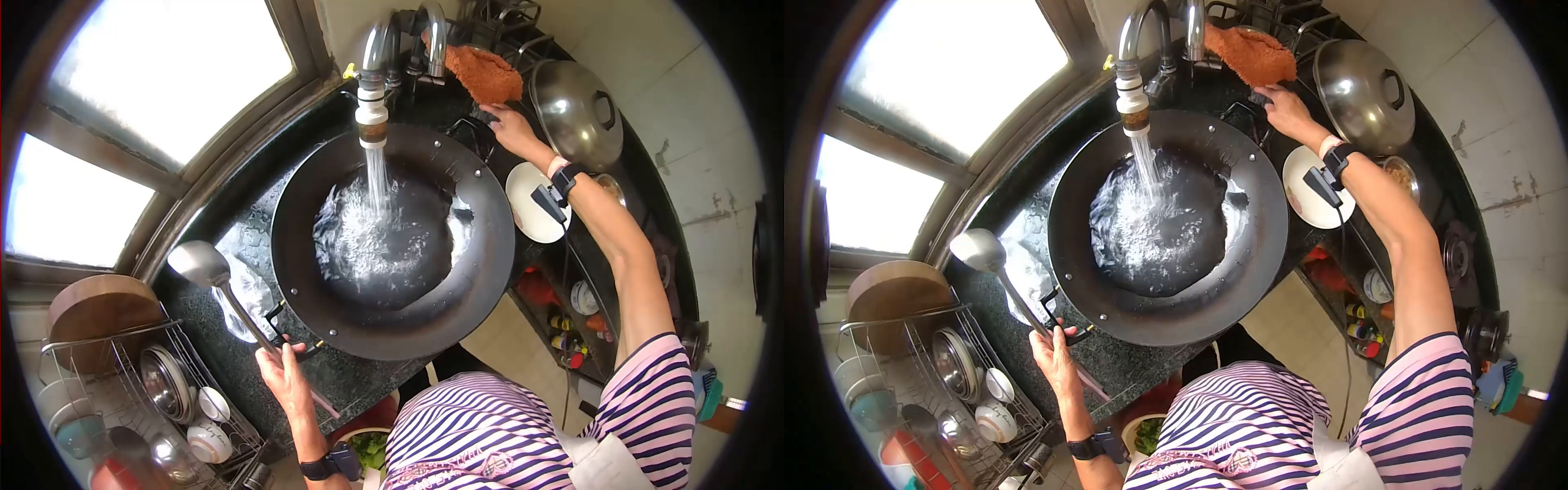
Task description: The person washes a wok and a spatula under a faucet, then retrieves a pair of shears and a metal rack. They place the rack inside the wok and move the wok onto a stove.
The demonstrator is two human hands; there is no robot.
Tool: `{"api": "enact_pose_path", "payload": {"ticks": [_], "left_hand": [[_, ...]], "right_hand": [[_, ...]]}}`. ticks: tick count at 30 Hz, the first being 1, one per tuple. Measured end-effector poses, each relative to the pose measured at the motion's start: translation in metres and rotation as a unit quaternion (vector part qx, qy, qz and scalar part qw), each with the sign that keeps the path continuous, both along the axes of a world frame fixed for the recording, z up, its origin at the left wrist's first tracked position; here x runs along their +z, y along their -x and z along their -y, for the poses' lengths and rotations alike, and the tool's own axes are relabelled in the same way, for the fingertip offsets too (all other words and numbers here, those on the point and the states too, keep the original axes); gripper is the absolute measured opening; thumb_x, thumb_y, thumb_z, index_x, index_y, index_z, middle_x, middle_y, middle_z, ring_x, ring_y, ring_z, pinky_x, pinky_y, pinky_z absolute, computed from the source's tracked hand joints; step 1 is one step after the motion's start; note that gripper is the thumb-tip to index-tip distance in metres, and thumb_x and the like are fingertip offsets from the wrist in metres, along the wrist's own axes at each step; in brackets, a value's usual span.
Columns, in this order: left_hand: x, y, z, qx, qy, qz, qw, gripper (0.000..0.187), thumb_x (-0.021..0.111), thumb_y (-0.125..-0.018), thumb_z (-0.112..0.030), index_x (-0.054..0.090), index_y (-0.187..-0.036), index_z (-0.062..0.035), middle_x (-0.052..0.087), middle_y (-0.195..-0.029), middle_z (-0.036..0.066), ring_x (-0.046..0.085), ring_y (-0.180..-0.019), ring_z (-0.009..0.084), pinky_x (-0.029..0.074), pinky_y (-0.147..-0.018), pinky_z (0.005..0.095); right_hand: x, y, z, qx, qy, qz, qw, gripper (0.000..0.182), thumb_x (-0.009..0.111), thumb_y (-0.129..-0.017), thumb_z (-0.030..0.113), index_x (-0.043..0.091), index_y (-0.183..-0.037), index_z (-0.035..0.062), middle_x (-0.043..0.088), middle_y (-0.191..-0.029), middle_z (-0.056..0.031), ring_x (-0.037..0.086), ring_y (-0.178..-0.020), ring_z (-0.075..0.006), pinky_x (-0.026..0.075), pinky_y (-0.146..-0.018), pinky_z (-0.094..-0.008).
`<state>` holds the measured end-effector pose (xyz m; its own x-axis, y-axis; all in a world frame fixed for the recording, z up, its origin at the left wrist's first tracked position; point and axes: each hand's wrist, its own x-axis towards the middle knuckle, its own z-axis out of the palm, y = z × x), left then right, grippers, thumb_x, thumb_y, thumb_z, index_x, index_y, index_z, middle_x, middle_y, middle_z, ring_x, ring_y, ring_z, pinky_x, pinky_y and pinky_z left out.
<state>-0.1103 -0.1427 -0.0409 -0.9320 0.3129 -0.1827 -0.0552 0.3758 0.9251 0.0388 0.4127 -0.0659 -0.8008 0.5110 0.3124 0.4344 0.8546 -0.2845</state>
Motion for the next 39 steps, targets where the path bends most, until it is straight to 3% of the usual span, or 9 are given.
{"api": "enact_pose_path", "payload": {"ticks": [4,7,14,22,24,25,32,37,39], "left_hand": [[0.004,-0.003,-0.016,0.02,-0.101,0.041,0.994,0.011,0.052,-0.089,-0.005,0.045,-0.097,-0.0048,0.057,-0.094,0.006,0.058,-0.077,0.0115,0.046,-0.066,0.0214],[0.002,0.0,-0.026,0.065,-0.19,0.061,0.978,0.012,0.05,-0.087,-0.001,0.043,-0.096,-0.0058,0.055,-0.096,0.008,0.054,-0.071,0.011,0.045,-0.061,0.0213],[0.026,0.008,-0.013,0.075,-0.256,0.066,0.962,0.017,0.049,-0.085,0.002,0.037,-0.089,-0.0096,0.052,-0.092,0.009,0.046,-0.063,0.0082,0.041,-0.054,0.0221],[0.13,0.029,0.012,0.021,-0.252,-0.005,0.968,0.015,0.054,-0.087,-0.004,0.041,-0.091,-0.0089,0.054,-0.097,0.013,0.042,-0.064,0.0054,0.038,-0.053,0.0174],[0.158,0.024,0.01,0.011,-0.257,-0.016,0.966,0.015,0.054,-0.087,-0.004,0.041,-0.091,-0.0092,0.053,-0.099,0.015,0.04,-0.064,0.0056,0.037,-0.053,0.0165],[0.172,0.02,0.005,0.015,-0.251,-0.026,0.967,0.015,0.054,-0.087,-0.004,0.041,-0.092,-0.0095,0.052,-0.101,0.016,0.039,-0.063,0.0058,0.036,-0.053,0.0163],[0.224,0.011,-0.015,-0.012,-0.27,-0.02,0.963,0.011,0.046,-0.088,-0.001,0.04,-0.095,-0.0081,0.048,-0.116,0.027,0.045,-0.07,0.0106,0.042,-0.059,0.0193],[0.238,-0.001,-0.033,-0.013,-0.254,-0.011,0.967,0.008,0.048,-0.089,-0.005,0.045,-0.096,-0.0083,0.04,-0.125,0.028,0.044,-0.071,0.0094,0.043,-0.063,0.0184],[0.245,-0.005,-0.042,-0.029,-0.277,-0.013,0.96,0.009,0.046,-0.09,-0.005,0.045,-0.098,-0.0082,0.036,-0.129,0.029,0.045,-0.073,0.0087,0.046,-0.065,0.0187]], "right_hand": [[-0.017,0.027,0.003,-0.093,0.32,-0.078,0.94,0.032,0.051,-0.085,0.018,0.056,-0.111,-0.0015,0.063,-0.093,-0.0145,0.061,-0.081,-0.0245,0.05,-0.07,-0.0326],[-0.016,0.034,0.004,-0.195,0.503,-0.045,0.841,0.029,0.053,-0.087,0.025,0.053,-0.105,0.0022,0.052,-0.07,-0.0016,0.045,-0.054,-0.0078,0.04,-0.043,-0.0245],[-0.016,0.027,0.027,-0.22,0.543,-0.083,0.806,0.021,0.059,-0.082,0.016,0.055,-0.096,0.0012,0.053,-0.064,-0.0025,0.044,-0.047,-0.0096,0.038,-0.041,-0.0272],[-0.038,0.036,0.078,-0.171,0.652,0.0,0.739,0.037,0.058,-0.072,-0.002,0.048,-0.107,-0.0027,0.053,-0.065,-0.0064,0.05,-0.05,-0.0139,0.042,-0.044,-0.0312],[-0.041,0.04,0.099,-0.189,0.64,-0.024,0.744,0.005,0.054,-0.069,-0.001,0.052,-0.065,0.0009,0.05,-0.058,-0.0064,0.047,-0.046,-0.0153,0.039,-0.043,-0.0301],[-0.04,0.043,0.108,-0.209,0.645,-0.016,0.735,0.006,0.053,-0.068,-0.002,0.051,-0.064,0.0018,0.049,-0.057,-0.0063,0.048,-0.047,-0.0153,0.039,-0.044,-0.0301],[-0.077,0.062,0.135,-0.173,0.746,0.076,0.639,0.005,0.055,-0.073,0.003,0.051,-0.073,0.0062,0.05,-0.063,-0.0047,0.053,-0.053,-0.0163,0.045,-0.05,-0.0385],[-0.16,0.061,0.147,-0.034,0.71,0.076,0.699,0.013,0.053,-0.081,0.022,0.056,-0.08,0.0091,0.047,-0.07,0.0009,0.039,-0.063,-0.0102,0.03,-0.051,-0.0282],[-0.135,0.045,0.155,0.053,0.742,0.064,0.666,0.016,0.054,-0.082,0.027,0.057,-0.085,0.0107,0.049,-0.076,0.0017,0.039,-0.066,-0.0101,0.03,-0.054,-0.028]]}}
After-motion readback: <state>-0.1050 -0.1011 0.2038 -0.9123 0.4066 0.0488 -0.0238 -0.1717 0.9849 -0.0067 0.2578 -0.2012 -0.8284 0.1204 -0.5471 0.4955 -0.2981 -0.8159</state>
